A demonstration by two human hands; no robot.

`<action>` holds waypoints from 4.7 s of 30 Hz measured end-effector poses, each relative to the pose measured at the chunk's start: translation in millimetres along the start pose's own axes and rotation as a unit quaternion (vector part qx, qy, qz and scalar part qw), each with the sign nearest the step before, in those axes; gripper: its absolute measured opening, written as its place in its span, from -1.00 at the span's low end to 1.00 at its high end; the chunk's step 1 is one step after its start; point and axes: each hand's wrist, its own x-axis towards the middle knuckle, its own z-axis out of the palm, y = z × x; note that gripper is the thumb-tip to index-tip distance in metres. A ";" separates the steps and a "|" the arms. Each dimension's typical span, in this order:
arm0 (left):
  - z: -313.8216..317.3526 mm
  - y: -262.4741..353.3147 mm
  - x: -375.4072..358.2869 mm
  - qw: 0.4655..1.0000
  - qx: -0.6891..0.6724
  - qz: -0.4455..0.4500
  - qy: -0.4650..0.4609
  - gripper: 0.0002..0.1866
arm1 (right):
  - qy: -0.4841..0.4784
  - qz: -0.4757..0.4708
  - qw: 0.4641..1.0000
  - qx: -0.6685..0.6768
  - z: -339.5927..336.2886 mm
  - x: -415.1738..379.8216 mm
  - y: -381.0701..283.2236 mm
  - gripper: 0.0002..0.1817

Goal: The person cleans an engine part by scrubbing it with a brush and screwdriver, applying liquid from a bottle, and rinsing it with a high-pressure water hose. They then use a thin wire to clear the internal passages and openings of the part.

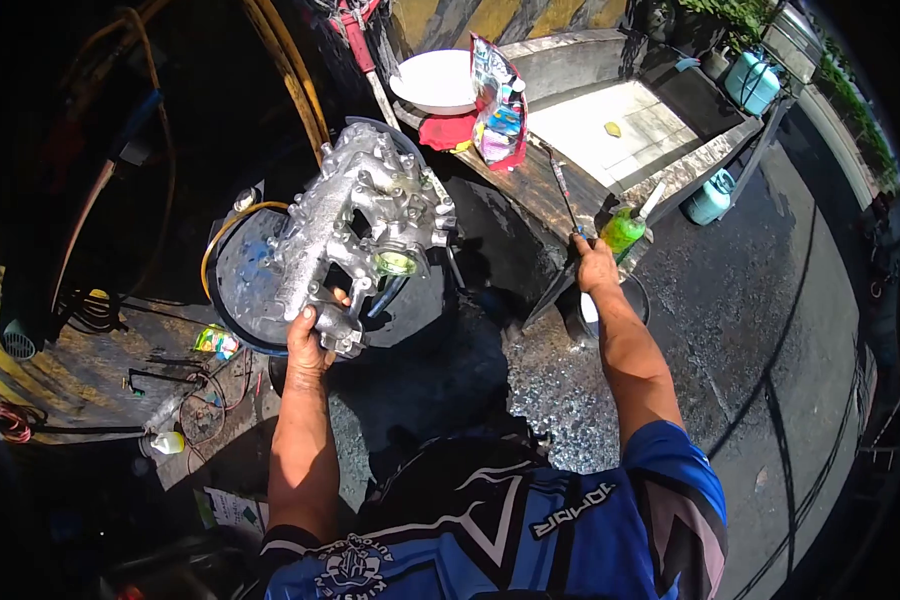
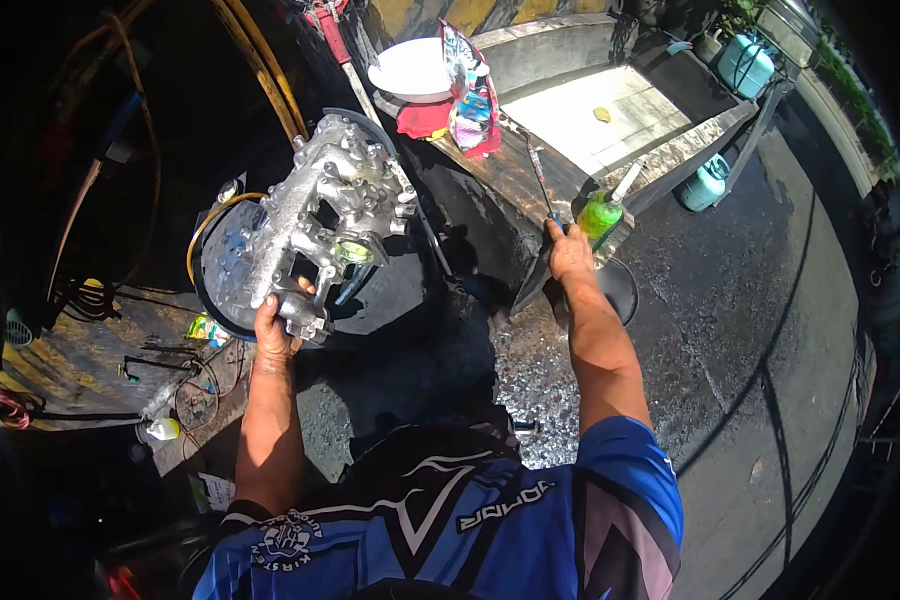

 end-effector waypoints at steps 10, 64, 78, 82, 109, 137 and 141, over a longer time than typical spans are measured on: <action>2.2 -6.9 4.4 1.000 -0.012 -0.011 -0.001 -0.46 | 0.022 0.136 0.714 0.687 -90.3 -119.4 -68.0 -0.63; 46.0 -57.6 3.4 0.942 0.328 0.063 -0.019 -0.45 | 0.307 0.059 0.874 0.371 -163.5 -330.2 -289.8 -0.74; 74.0 -37.6 -25.8 0.976 0.201 0.084 -0.001 -0.45 | 0.278 0.129 0.803 0.511 -141.9 -312.3 -302.9 -0.74; 72.5 -58.1 -9.0 0.988 0.111 0.106 0.027 -0.44 | 0.348 0.041 0.879 0.325 -160.4 -329.5 -304.0 -0.75; 79.2 -50.6 -21.8 0.941 0.292 0.168 0.020 -0.58 | 0.314 -0.034 0.884 0.345 -154.1 -323.6 -282.9 -0.75; -3.6 53.5 -104.5 0.991 0.051 0.121 -0.027 -0.61 | 0.213 -0.194 0.877 0.384 -143.2 -339.8 -326.6 -0.76; -49.4 42.8 -93.6 0.945 0.228 0.230 0.031 -0.66 | 0.197 -0.315 0.851 0.372 -159.0 -339.8 -334.4 -0.77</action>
